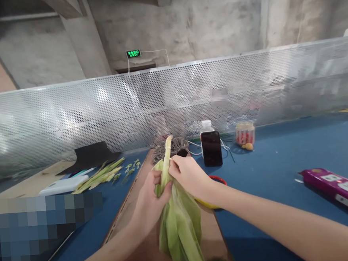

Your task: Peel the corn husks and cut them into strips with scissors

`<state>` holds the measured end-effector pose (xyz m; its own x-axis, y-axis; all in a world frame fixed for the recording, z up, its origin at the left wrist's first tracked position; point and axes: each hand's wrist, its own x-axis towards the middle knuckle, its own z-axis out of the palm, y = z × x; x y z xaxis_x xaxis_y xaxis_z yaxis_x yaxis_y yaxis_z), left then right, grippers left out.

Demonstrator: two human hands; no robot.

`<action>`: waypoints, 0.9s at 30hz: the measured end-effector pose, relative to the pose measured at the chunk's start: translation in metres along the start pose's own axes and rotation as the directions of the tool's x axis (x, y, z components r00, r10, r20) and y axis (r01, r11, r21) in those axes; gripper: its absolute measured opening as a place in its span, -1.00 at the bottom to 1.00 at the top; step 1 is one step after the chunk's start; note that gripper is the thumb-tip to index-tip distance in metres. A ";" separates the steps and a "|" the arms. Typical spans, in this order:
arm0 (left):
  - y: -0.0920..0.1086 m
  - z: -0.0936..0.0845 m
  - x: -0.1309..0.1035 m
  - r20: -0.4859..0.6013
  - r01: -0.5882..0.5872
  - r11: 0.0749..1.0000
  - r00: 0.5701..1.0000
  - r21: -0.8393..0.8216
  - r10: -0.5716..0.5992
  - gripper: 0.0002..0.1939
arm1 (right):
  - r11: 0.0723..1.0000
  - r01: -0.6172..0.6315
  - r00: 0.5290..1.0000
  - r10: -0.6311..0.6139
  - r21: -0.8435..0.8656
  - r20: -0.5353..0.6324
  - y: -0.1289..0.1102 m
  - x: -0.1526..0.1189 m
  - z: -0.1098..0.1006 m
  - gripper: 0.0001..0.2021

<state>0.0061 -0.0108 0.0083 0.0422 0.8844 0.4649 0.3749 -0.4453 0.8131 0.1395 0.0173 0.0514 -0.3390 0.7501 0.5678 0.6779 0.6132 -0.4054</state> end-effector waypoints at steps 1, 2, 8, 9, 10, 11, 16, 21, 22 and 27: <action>0.001 0.000 0.000 0.009 0.009 1.000 1.000 -0.019 -0.009 -0.82 | 1.000 -0.005 1.000 0.005 0.000 -0.009 0.001 0.000 0.001 -0.73; 0.001 0.000 0.000 0.017 0.016 0.999 1.000 -0.037 -0.016 -0.82 | 1.000 -0.010 1.000 0.010 0.004 -0.018 0.001 0.000 0.001 -0.73; -0.005 0.000 0.000 0.040 0.021 0.994 0.999 -0.107 -0.016 -0.78 | 0.999 -0.002 0.998 0.004 0.036 -0.068 0.005 0.000 0.004 -0.72; -0.006 -0.001 0.001 0.045 0.016 0.992 0.999 -0.123 -0.011 -0.77 | 0.999 -0.001 0.997 0.004 0.042 -0.072 0.006 0.000 0.004 -0.72; -0.007 -0.001 0.002 0.050 0.012 0.990 0.999 -0.140 -0.005 -0.76 | 0.999 -0.004 0.997 0.007 0.051 -0.074 0.007 0.000 0.005 -0.71; -0.008 -0.001 0.003 0.056 0.007 0.988 0.998 -0.154 0.002 -0.75 | 0.998 -0.009 0.997 0.014 0.064 -0.072 0.008 0.001 0.005 -0.70; -0.012 -0.003 0.009 0.024 -0.040 0.996 0.999 -0.073 0.042 -0.74 | 0.987 -0.039 0.998 0.031 0.154 0.059 0.009 0.003 0.005 -0.74; -0.010 -0.004 0.009 0.020 -0.079 0.996 0.997 0.043 0.078 -0.78 | 0.995 -0.019 0.999 0.015 0.102 0.039 0.005 0.002 0.003 -0.75; -0.009 -0.004 0.008 0.024 -0.079 0.996 0.997 0.045 0.078 -0.78 | 0.996 -0.019 1.000 0.017 0.091 0.025 0.004 0.002 0.003 -0.75; -0.004 -0.002 0.008 0.062 -0.011 0.995 0.998 -0.099 0.018 -0.70 | 0.995 -0.035 0.998 0.040 0.095 -0.046 0.010 0.000 0.007 -0.75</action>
<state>0.0035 -0.0022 0.0093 0.1061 0.8834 0.4565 0.2808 -0.4671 0.8384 0.1415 0.0257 0.0423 -0.2817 0.7616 0.5836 0.6241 0.6074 -0.4915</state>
